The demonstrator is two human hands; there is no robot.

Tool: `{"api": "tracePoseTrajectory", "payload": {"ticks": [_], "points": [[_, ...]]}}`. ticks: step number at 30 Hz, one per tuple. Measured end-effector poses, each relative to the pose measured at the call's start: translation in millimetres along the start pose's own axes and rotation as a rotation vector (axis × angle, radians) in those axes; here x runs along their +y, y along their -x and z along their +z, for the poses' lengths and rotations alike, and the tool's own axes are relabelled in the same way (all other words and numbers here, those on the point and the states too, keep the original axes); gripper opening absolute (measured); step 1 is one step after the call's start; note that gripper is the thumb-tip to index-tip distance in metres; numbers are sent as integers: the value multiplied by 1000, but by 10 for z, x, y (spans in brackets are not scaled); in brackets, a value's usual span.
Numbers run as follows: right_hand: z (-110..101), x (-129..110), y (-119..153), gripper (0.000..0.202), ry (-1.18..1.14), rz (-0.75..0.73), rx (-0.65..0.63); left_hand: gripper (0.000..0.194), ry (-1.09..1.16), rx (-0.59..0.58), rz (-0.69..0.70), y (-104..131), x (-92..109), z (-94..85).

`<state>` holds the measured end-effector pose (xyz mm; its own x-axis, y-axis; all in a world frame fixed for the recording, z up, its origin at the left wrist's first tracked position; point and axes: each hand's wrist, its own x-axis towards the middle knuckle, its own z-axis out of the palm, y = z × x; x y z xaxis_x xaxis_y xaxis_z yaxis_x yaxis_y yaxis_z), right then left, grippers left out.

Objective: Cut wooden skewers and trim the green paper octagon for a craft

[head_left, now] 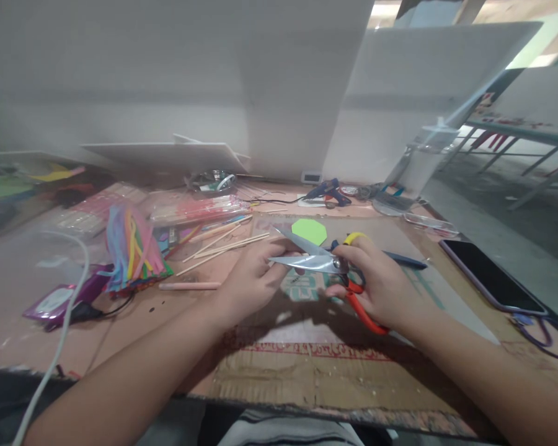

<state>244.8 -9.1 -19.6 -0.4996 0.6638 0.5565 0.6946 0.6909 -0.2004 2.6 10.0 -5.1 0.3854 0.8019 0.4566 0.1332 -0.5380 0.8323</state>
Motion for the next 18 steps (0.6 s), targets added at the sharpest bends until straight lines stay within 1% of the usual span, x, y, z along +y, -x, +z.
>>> {"api": "tracePoseTrajectory", "payload": {"ticks": [7, 14, 18], "points": [[-33, -25, -15, 44, 55, -17, 6, 24, 75, 15, -47, 20, 33, 9], [-16, -20, -9, 43, 51, -25, -3, 22, 56, 27, -37, 30, 63, 19], [-27, -14, -13, 42, 95, -33, -4, 24, 48, 27, -41, 36, 53, 30]]}}
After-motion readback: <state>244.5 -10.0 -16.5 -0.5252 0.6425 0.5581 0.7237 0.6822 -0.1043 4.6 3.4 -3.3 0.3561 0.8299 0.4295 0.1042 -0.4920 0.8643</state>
